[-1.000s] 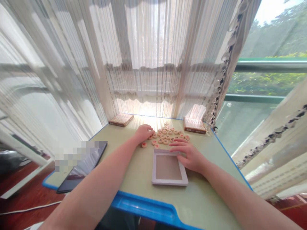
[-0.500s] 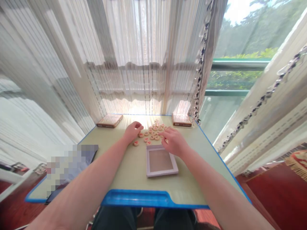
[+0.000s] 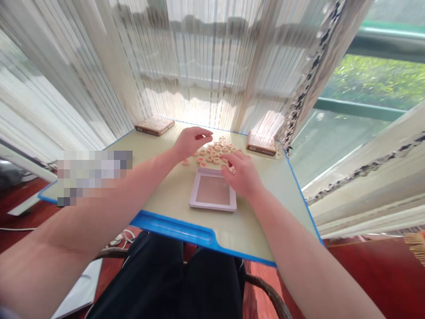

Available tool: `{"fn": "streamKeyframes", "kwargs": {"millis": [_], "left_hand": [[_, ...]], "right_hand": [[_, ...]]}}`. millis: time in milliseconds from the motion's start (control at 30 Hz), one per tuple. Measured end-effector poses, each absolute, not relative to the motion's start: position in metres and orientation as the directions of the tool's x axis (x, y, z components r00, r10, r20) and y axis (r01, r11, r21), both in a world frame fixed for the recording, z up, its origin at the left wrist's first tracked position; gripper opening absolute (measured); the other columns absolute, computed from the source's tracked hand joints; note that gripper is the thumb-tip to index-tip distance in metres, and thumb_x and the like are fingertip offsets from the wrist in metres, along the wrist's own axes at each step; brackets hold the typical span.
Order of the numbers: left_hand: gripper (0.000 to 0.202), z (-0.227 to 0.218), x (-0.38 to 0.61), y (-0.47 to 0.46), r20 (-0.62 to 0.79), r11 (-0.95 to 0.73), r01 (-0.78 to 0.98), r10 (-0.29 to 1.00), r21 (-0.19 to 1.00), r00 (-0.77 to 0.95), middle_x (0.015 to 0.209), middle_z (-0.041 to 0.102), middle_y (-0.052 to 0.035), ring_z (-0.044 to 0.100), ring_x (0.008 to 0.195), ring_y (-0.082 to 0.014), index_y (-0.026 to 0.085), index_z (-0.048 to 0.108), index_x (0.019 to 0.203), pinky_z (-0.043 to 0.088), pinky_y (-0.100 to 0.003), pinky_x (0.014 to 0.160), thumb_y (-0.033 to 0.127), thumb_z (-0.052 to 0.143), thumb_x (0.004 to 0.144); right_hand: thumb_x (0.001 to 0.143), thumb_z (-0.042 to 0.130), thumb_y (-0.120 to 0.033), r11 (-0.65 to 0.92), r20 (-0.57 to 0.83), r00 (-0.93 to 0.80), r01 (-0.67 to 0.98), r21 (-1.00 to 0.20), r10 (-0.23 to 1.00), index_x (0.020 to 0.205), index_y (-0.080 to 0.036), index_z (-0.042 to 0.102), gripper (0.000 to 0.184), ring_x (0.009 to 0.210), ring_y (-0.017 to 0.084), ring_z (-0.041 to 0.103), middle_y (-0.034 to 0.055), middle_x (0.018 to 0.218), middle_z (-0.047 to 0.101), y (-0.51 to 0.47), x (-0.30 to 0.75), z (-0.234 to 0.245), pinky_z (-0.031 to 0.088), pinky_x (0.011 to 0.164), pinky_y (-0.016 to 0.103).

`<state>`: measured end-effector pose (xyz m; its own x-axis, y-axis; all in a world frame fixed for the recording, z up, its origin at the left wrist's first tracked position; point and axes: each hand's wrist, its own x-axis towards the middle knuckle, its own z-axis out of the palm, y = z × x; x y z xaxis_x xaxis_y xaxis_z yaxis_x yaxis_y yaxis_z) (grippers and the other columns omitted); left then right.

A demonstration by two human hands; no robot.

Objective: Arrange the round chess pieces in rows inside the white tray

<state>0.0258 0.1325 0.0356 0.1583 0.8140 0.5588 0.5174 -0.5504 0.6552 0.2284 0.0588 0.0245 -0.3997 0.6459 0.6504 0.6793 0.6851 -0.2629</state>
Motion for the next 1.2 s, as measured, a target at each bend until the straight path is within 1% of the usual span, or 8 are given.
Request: {"fn": "streamKeyframes", "kwargs": {"millis": [133, 333, 400, 500, 667, 767, 933, 1200], "left_hand": [[0.021, 0.049, 0.053, 0.1, 0.519, -0.617, 0.354, 0.786, 0.703, 0.337, 0.084, 0.071, -0.0017, 0.063, 0.08, -0.0133, 0.017, 0.071, 0.089, 0.049, -0.025, 0.075, 0.029, 0.061, 0.076], [0.025, 0.053, 0.06, 0.086, 0.431, -0.577, 0.218, 0.767, 0.787, 0.475, 0.075, 0.069, -0.0028, 0.062, 0.066, -0.0096, 0.012, 0.069, 0.094, 0.05, -0.023, 0.066, 0.027, 0.057, 0.078], [0.026, 0.06, 0.052, 0.085, 0.428, -0.583, 0.28, 0.779, 0.763, 0.458, 0.075, 0.068, -0.003, 0.061, 0.067, -0.0099, 0.012, 0.069, 0.095, 0.049, -0.024, 0.065, 0.026, 0.056, 0.078], [0.022, 0.076, 0.031, 0.084, 0.401, -0.579, 0.515, 0.813, 0.632, 0.422, 0.072, 0.067, -0.0023, 0.059, 0.067, -0.0113, 0.013, 0.071, 0.085, 0.047, -0.024, 0.065, 0.026, 0.058, 0.073], [0.025, 0.087, 0.003, 0.085, -0.055, -0.444, 0.779, 0.854, 0.442, 0.518, 0.06, 0.063, 0.0007, 0.056, 0.055, -0.0111, 0.018, 0.073, 0.077, 0.041, -0.022, 0.056, 0.039, 0.064, 0.065], [0.021, 0.08, 0.002, 0.09, -0.112, -0.456, 0.813, 0.845, 0.361, 0.524, 0.057, 0.061, 0.0012, 0.054, 0.054, -0.0111, 0.018, 0.072, 0.069, 0.037, -0.021, 0.053, 0.037, 0.066, 0.062], [0.013, 0.068, 0.014, 0.096, -0.139, -0.498, 0.752, 0.787, 0.432, 0.601, 0.056, 0.062, 0.0021, 0.051, 0.051, -0.0093, 0.019, 0.068, 0.057, 0.033, -0.02, 0.047, 0.024, 0.058, 0.064], [0.013, 0.057, 0.021, 0.097, -0.181, -0.423, 0.734, 0.79, 0.531, 0.586, 0.055, 0.064, 0.0006, 0.054, 0.046, -0.0099, 0.017, 0.066, 0.057, 0.036, -0.019, 0.046, 0.025, 0.057, 0.062]], "right_hand": [[0.078, 0.057, -0.027, 0.682, 0.69, -0.363, 0.685, -0.257, 0.626, 0.111, -0.022, 0.057, 0.033, 0.085, 0.02, 0.057, 0.0069, 0.095, 0.057, 0.057, 0.228, 0.027, 0.048, 0.076, 0.034], [0.083, 0.056, -0.033, 0.635, 0.729, -0.274, 0.722, -0.275, 0.627, 0.1, -0.023, 0.06, 0.02, 0.081, 0.019, 0.06, 0.0058, 0.091, 0.062, 0.055, 0.23, 0.034, 0.049, 0.074, 0.032], [0.083, 0.055, -0.034, 0.634, 0.739, -0.273, 0.729, -0.258, 0.616, 0.099, -0.022, 0.061, 0.02, 0.082, 0.019, 0.06, 0.006, 0.09, 0.064, 0.053, 0.23, 0.038, 0.049, 0.076, 0.033], [0.082, 0.057, -0.034, 0.624, 0.729, -0.281, 0.74, -0.249, 0.624, 0.097, -0.022, 0.063, 0.02, 0.083, 0.02, 0.06, 0.0059, 0.088, 0.066, 0.05, 0.23, 0.043, 0.048, 0.076, 0.034], [0.076, 0.064, -0.03, 0.675, 0.521, -0.489, 0.691, -0.257, 0.7, 0.087, -0.021, 0.066, 0.014, 0.082, 0.019, 0.059, 0.0042, 0.084, 0.065, 0.047, 0.226, 0.044, 0.046, 0.078, 0.033], [0.076, 0.065, -0.033, 0.717, 0.429, -0.589, 0.65, -0.252, 0.684, 0.085, -0.021, 0.068, 0.015, 0.086, 0.02, 0.057, 0.0054, 0.087, 0.064, 0.045, 0.221, 0.04, 0.044, 0.082, 0.034], [0.078, 0.062, -0.035, 0.675, 0.323, -0.596, 0.683, -0.279, 0.736, 0.084, -0.023, 0.069, 0.016, 0.088, 0.021, 0.056, 0.0047, 0.086, 0.064, 0.043, 0.215, 0.031, 0.043, 0.081, 0.034], [0.08, 0.058, -0.037, 0.627, 0.307, -0.557, 0.746, -0.223, 0.772, 0.086, -0.023, 0.068, 0.018, 0.08, 0.019, 0.056, 0.0033, 0.078, 0.066, 0.037, 0.207, 0.032, 0.042, 0.07, 0.031]]}}
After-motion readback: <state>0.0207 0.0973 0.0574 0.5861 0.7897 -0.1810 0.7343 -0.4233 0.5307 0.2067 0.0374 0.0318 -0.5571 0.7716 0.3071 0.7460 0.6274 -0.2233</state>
